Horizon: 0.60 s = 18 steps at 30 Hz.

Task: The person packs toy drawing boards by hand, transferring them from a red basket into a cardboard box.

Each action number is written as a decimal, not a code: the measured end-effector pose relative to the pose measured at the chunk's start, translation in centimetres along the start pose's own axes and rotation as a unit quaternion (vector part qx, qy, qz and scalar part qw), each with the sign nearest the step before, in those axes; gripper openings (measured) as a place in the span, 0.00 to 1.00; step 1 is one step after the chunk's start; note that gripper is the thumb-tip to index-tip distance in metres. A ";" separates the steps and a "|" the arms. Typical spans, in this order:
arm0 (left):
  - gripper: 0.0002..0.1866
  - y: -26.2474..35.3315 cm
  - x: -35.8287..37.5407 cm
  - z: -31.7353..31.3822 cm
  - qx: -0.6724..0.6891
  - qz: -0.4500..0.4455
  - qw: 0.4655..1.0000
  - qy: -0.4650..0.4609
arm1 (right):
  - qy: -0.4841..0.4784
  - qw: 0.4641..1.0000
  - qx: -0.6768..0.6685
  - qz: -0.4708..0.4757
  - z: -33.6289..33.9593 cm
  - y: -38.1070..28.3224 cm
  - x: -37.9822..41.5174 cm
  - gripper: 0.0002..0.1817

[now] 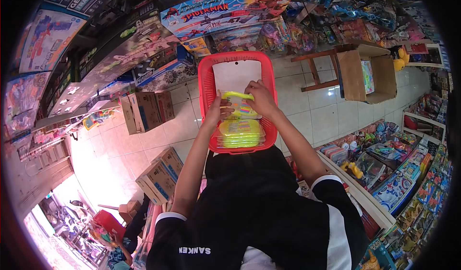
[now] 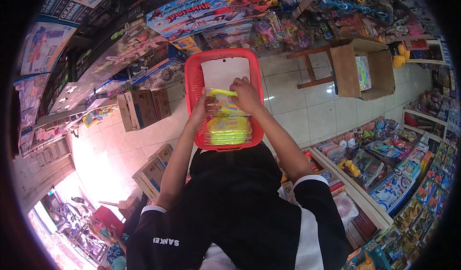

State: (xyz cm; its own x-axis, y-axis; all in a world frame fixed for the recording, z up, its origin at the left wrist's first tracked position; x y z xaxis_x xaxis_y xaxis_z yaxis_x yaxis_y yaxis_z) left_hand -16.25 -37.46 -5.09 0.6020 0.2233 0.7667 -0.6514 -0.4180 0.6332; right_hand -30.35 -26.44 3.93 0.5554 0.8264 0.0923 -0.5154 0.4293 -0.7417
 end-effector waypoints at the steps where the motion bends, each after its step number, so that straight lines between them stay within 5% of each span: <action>1: 0.42 0.1 0.4 -0.2 0.023 0.005 0.999 -0.029 | -0.005 0.999 -0.027 0.025 0.7 -1.8 0.8 0.10; 6: 0.41 3.5 5.7 -1.0 0.139 0.010 0.984 -0.111 | 0.043 0.995 -0.026 0.083 3.7 -7.8 4.5 0.09; 8: 0.37 4.9 7.1 -1.0 0.180 -0.043 0.975 -0.120 | 0.092 0.981 -0.009 0.169 4.4 -10.2 5.8 0.08; 9: 0.28 4.0 7.0 -0.2 0.212 -0.023 0.972 -0.098 | 0.092 0.981 -0.006 0.170 4.4 -10.5 5.9 0.08; 14: 0.21 3.1 7.3 2.2 0.178 -0.077 0.976 -0.096 | 0.030 0.994 0.000 0.103 2.4 -10.7 6.6 0.22; 18: 0.18 3.2 9.3 4.1 0.149 -0.157 0.975 -0.056 | 0.075 0.997 0.011 0.035 1.5 -9.6 8.8 0.28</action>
Point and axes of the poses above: each hand's wrist, its own x-axis away from the middle knuckle, its own z-axis out of the back of the hand, y = z × x, the point moved 9 cm from there along -x, towards the middle knuckle, and after that the axes turned 5 degrees about -x, right-handed, at the moved point
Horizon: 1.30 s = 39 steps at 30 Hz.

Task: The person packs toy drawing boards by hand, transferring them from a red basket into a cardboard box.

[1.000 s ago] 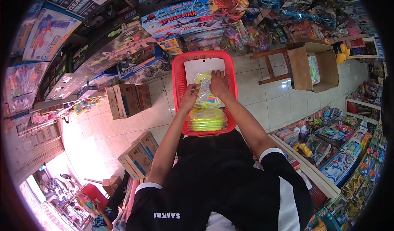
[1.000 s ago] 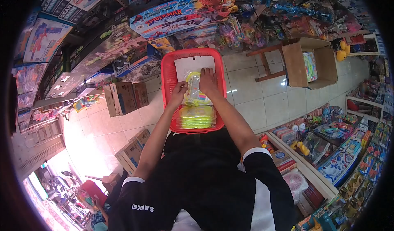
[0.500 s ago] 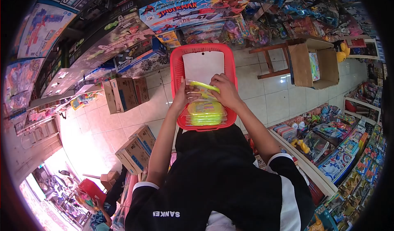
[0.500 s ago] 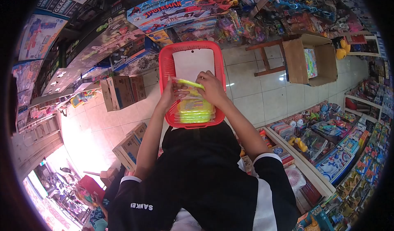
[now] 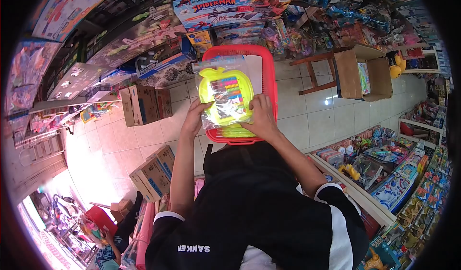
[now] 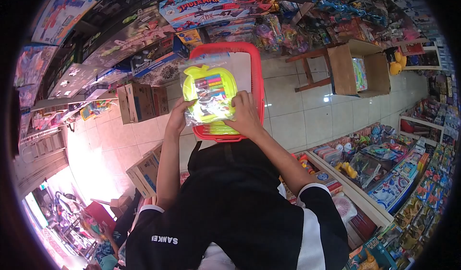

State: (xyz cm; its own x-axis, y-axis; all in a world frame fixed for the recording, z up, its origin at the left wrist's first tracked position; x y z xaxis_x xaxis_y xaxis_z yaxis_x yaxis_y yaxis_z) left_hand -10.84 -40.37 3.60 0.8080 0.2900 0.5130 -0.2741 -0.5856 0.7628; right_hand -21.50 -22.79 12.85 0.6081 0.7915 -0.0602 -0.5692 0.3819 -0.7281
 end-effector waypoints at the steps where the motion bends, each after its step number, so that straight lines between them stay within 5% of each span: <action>1: 0.18 0.1 0.5 1.2 0.011 -0.024 0.999 0.038 | 0.036 0.999 -0.014 -0.024 -0.1 1.0 0.8 0.28; 4: 0.19 0.9 2.5 4.4 0.046 -0.079 0.990 0.106 | 0.063 0.994 -0.029 -0.082 -1.9 4.3 2.9 0.29; 8: 0.22 0.9 5.3 7.1 0.030 -0.096 0.988 0.120 | -0.099 0.992 0.060 -0.053 -7.2 7.5 4.5 0.27; 10: 0.22 0.4 6.6 8.0 0.024 -0.097 0.986 0.134 | -0.150 0.976 -0.068 -0.144 -8.6 8.8 4.8 0.21; 19: 0.23 -2.8 8.5 9.9 0.087 -0.074 0.988 0.102 | -0.012 0.981 -0.124 -0.150 -3.2 6.4 6.0 0.15; 25: 0.22 -3.4 8.2 9.4 0.136 -0.082 0.983 0.088 | 0.162 0.954 -0.200 -0.154 6.3 6.4 7.1 0.16; 28: 0.22 -2.7 8.0 6.7 0.102 -0.090 0.987 0.089 | 0.276 0.905 -0.284 -0.153 11.3 7.5 8.1 0.18; 30: 0.22 -3.0 7.5 4.5 0.064 -0.089 0.990 0.093 | 0.366 0.810 -0.425 -0.171 13.7 9.0 9.8 0.17; 33: 0.24 -4.5 5.7 -0.3 -0.035 -0.084 0.994 0.064 | 0.329 0.767 -0.535 -0.132 15.1 8.7 11.0 0.12; 39: 0.29 -7.4 3.0 -16.1 -0.027 -0.071 0.996 -0.045 | 0.290 0.682 -0.661 -0.119 15.6 10.5 15.5 0.13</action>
Point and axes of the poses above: each hand's wrist, its own x-axis away from the middle knuckle, its own z-axis out of the back of the hand, y = z × x, the point moved 9 cm from there along -x, towards the middle knuckle, and after that the axes turned 5 degrees about -x, right-handed, at the moved point
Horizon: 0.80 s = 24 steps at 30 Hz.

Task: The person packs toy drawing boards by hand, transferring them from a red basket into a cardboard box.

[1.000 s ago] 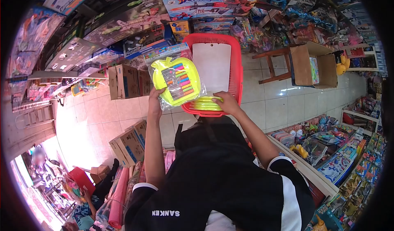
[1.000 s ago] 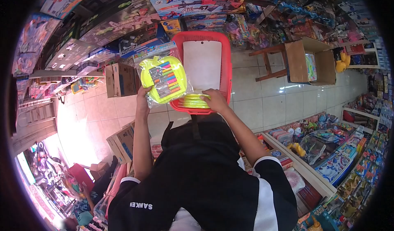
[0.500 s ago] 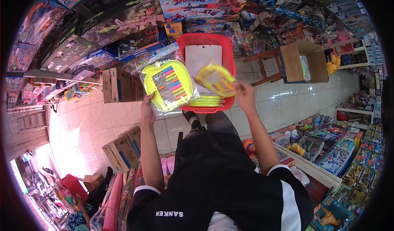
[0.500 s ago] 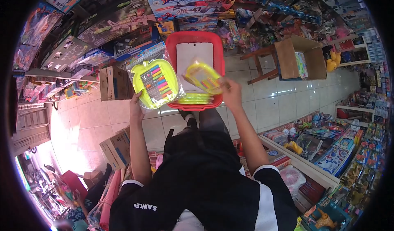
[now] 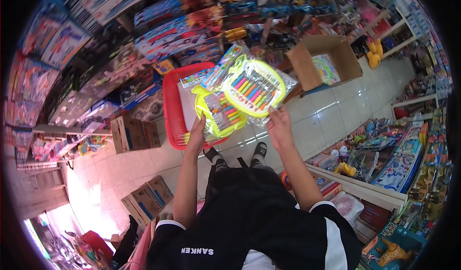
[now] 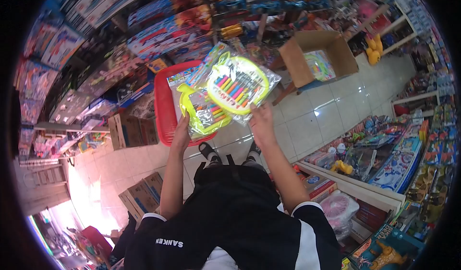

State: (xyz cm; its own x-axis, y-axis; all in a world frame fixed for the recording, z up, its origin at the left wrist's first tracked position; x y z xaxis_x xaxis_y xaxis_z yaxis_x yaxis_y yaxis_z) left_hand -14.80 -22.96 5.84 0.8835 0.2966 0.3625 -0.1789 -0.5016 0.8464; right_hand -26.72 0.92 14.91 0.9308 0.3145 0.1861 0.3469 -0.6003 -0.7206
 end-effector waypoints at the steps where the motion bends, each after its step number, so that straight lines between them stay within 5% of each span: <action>1: 0.30 -0.2 -0.6 -2.6 -0.003 -0.022 1.000 -0.016 | -0.001 0.999 -0.029 -0.027 1.1 0.0 0.3 0.15; 3: 0.31 -1.0 -1.4 -8.0 -0.068 -0.044 0.995 -0.051 | 0.018 0.999 -0.025 -0.033 3.5 -1.2 1.1 0.14; 5: 0.31 -2.6 -1.6 -12.7 0.025 -0.001 0.997 -0.069 | 0.039 0.998 -0.019 -0.043 6.4 -2.9 1.9 0.14; 7: 0.30 -3.6 -2.3 -16.2 0.002 -0.012 0.997 -0.082 | 0.015 0.980 0.135 -0.148 8.9 -3.1 2.9 0.15; 16: 0.28 -6.0 -3.8 -25.9 -0.056 0.023 0.994 -0.088 | 0.028 0.894 0.382 -0.231 20.9 -9.3 4.2 0.24; 20: 0.26 -6.8 -4.8 -28.2 -0.041 0.070 0.990 -0.120 | 0.152 0.925 0.321 -0.137 26.5 -13.7 3.9 0.21; 24: 0.22 -9.2 -7.5 -28.9 -0.018 0.134 0.983 -0.122 | 0.148 0.952 0.252 -0.092 26.6 -15.0 3.2 0.26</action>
Point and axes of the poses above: each hand's wrist, its own x-axis away from the middle knuckle, its own z-axis out of the back of the hand, y = z × x, the point moved 9 cm from there along -x, towards the middle knuckle, and after that the axes turned 5 degrees about -x, right-handed, at the moved point
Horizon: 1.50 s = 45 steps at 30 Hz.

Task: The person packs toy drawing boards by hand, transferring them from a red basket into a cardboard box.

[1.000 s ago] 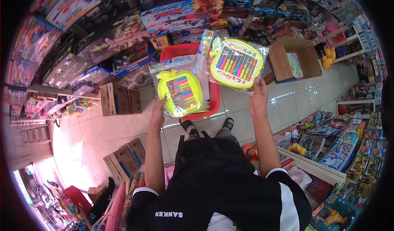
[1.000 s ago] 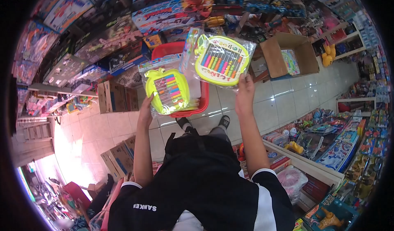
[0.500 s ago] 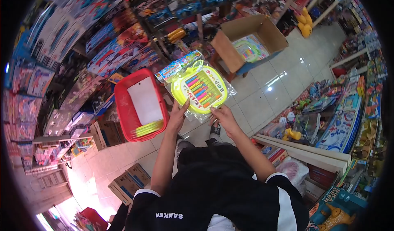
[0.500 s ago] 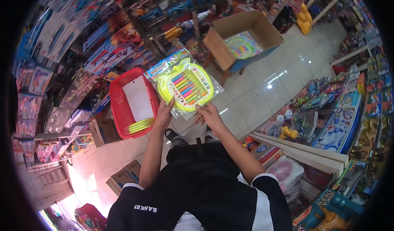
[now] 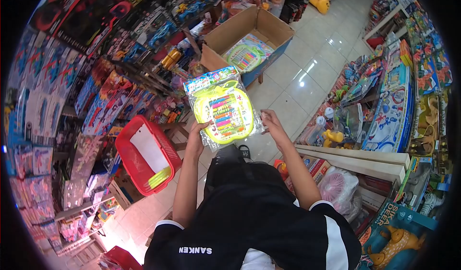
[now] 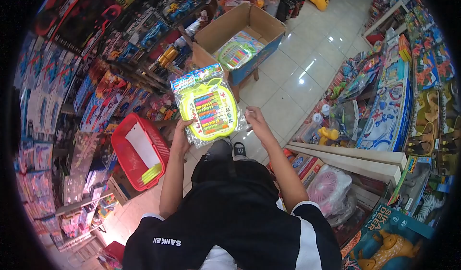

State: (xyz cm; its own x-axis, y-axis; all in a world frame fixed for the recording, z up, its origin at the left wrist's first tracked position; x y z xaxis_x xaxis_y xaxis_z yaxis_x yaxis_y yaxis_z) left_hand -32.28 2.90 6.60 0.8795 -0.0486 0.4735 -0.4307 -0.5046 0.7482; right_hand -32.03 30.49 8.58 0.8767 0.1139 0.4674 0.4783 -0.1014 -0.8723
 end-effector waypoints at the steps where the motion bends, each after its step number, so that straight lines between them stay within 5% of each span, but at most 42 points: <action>1: 0.22 -0.2 -0.8 -0.3 -0.003 0.007 1.000 -0.007 | 0.009 1.000 -0.004 -0.001 0.1 0.3 -0.4 0.26; 3: 0.22 -1.1 -2.7 -1.6 -0.021 0.049 0.997 -0.052 | -0.009 0.996 -0.009 0.087 -1.1 -0.9 -1.6 0.28; 9: 0.23 -0.7 -9.5 -4.7 -0.174 0.096 0.972 -0.126 | 0.028 0.997 0.027 0.066 -0.6 -1.3 -5.8 0.25; 12: 0.24 1.0 -14.0 -5.9 -0.283 0.091 0.937 -0.184 | 0.038 0.999 -0.010 -0.004 -0.4 -1.9 -8.5 0.22; 19: 0.26 7.1 -22.7 -9.1 -0.239 0.089 0.937 -0.237 | 0.163 0.986 0.009 -0.041 -0.8 -5.0 -15.5 0.24; 30: 0.26 10.5 -34.1 -13.0 -0.400 -0.001 0.865 -0.303 | 0.299 0.951 0.078 0.008 1.0 -7.9 -22.7 0.24; 37: 0.28 7.7 -41.2 -14.7 -0.473 -0.040 0.832 -0.285 | 0.297 0.932 0.206 -0.026 3.8 -8.0 -28.8 0.32; 41: 0.31 5.0 -44.6 -14.0 -0.565 -0.112 0.771 -0.271 | 0.285 0.924 0.204 -0.155 4.2 -4.4 -32.4 0.44; 42: 0.33 4.6 -44.4 -13.6 -0.600 -0.034 0.759 -0.248 | 0.284 0.919 0.197 -0.188 4.1 -3.2 -33.2 0.52; 45: 0.37 2.4 -44.5 -13.5 -0.600 -0.017 0.746 -0.289 | 0.288 0.893 0.241 -0.250 3.6 -0.3 -34.5 0.58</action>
State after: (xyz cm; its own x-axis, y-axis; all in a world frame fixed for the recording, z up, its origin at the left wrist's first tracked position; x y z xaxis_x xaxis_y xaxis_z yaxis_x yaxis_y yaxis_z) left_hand -75.19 15.49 -6.33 0.6850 -0.5919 0.4248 0.0278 0.6039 0.7966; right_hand -62.60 30.15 -7.83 0.5068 -0.5147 0.6915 0.8614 0.2717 -0.4291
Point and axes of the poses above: each hand's wrist, its own x-axis away from the middle knuckle, its own z-axis out of the back of the hand, y = z × x, the point moved 9 cm from there along -x, towards the middle knuckle, and after that the axes turned 5 degrees about -x, right-handed, at the moved point
